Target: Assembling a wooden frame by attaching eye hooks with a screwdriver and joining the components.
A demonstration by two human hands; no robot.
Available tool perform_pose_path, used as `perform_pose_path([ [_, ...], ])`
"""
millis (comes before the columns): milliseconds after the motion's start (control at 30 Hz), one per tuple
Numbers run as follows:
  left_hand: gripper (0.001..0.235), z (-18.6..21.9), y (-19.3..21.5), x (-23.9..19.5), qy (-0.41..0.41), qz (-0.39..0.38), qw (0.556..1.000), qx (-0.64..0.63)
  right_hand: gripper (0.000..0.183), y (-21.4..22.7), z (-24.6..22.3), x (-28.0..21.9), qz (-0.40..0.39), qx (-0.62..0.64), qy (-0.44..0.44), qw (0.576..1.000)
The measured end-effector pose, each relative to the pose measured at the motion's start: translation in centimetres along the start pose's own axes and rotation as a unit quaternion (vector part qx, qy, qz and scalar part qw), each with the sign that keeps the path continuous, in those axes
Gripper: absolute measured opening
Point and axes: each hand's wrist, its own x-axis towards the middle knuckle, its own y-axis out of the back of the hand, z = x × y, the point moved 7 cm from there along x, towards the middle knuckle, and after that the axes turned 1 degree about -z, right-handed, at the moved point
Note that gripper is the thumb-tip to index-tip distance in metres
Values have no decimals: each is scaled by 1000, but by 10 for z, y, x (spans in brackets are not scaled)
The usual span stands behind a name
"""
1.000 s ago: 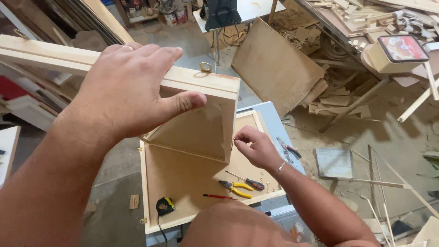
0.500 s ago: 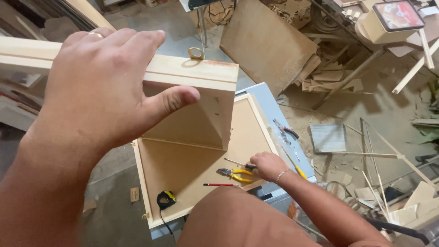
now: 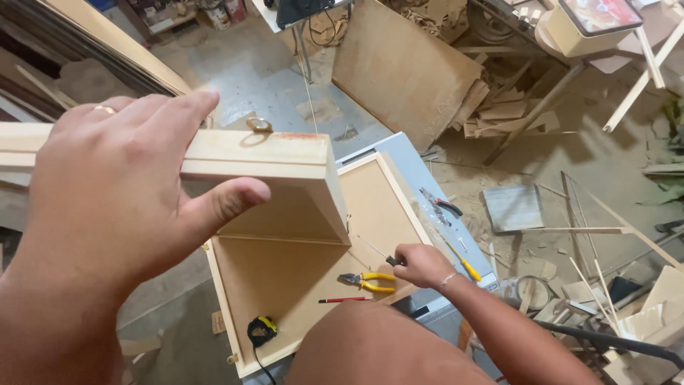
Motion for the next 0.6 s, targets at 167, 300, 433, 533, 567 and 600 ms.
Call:
perform_pose_path([
  [167, 99, 4, 3, 0, -5, 2, 1000, 4, 14, 33, -28, -62, -75, 491, 42, 867],
  [300, 98, 5, 4, 0, -5, 4, 1000, 2, 28, 49, -55, -91, -84, 562, 122, 814],
  [433, 100, 6, 5, -1, -1, -1, 1000, 10, 32, 46, -69, -97, -101, 595, 120, 788],
  [533, 100, 4, 3, -4, 1, 13, 1000, 11, 29, 45, -72, -98, -106, 590, 107, 793],
  [567, 100, 4, 3, -4, 1, 13, 1000, 12, 29, 44, -73, -98, -106, 591, 107, 793],
  [600, 100, 4, 3, -4, -3, 13, 1000, 12, 31, 43, -73, -98, -110, 603, 107, 783],
])
